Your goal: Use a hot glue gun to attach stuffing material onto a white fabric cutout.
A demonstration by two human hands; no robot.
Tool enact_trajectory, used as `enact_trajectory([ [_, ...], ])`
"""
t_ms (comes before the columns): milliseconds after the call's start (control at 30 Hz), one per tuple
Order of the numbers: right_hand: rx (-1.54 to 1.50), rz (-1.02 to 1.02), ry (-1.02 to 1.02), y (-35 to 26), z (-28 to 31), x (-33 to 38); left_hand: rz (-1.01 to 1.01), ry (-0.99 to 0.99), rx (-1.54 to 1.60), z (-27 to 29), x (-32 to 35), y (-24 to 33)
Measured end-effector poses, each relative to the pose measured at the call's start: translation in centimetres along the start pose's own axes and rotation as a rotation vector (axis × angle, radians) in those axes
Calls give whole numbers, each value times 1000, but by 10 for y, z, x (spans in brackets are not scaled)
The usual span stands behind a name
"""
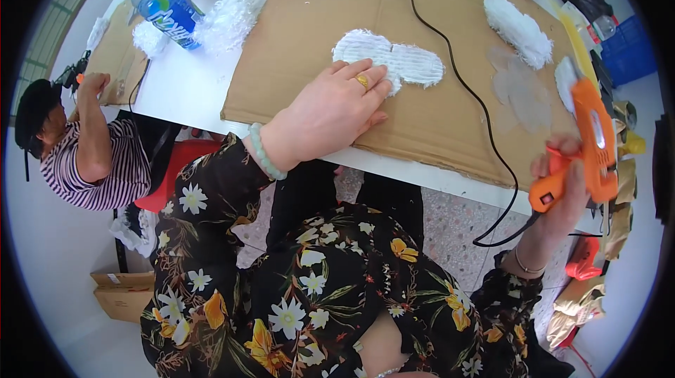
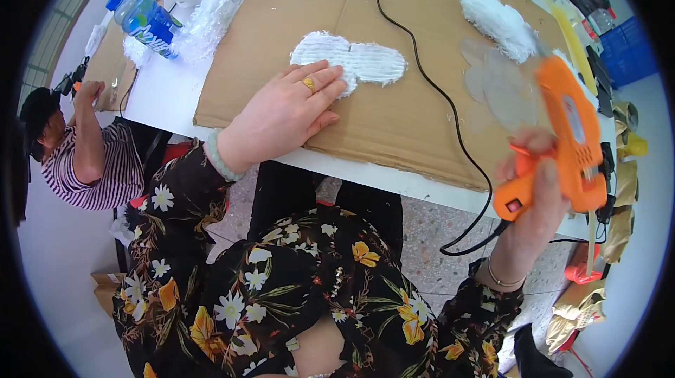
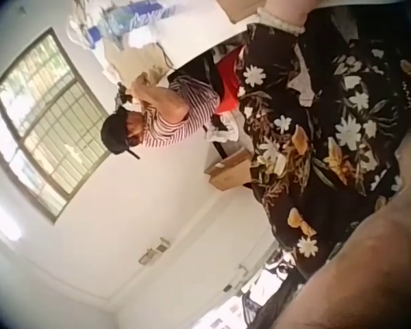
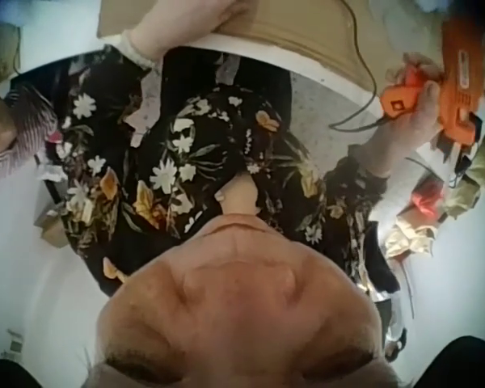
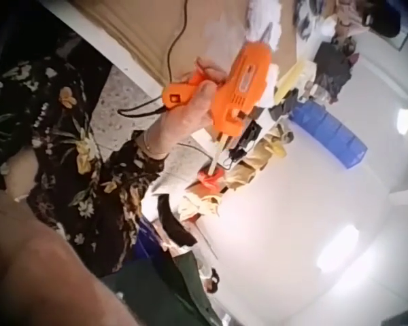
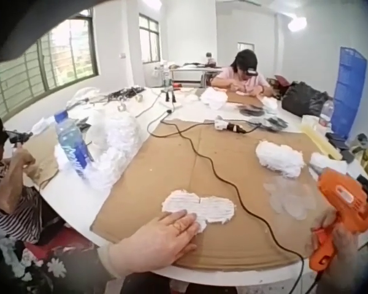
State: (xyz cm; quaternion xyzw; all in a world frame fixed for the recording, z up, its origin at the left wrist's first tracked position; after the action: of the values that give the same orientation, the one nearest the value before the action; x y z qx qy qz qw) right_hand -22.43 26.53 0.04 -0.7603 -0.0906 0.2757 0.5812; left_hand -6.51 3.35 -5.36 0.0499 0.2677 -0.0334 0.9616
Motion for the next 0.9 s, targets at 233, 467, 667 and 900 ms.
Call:
enact_trajectory([
  [233,342,-260,-430,33,-89,-36,13,23,-3,-1,3,-4],
  [467,619,-280,-577,56,-121,-61,31,42,24,1,0,-5],
  [667,592,-282,-560,65,-117,-65,26,60,-10,9,-1,-5],
  [900,618,-309,-602,71,-109,-64,33,9,20,12,8,-3],
])
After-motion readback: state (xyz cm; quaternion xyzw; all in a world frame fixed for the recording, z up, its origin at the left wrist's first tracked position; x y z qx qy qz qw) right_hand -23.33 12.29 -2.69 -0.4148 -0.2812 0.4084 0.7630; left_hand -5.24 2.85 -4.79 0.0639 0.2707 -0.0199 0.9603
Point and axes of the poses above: each hand's wrist, its own x-axis away from the middle knuckle, its own z-axis out of the back of the hand, y = z × x, the point moved 5 cm from there along -x, towards the middle knuckle, and after that the axes turned 9 degrees about y, right-handed, at the moved point
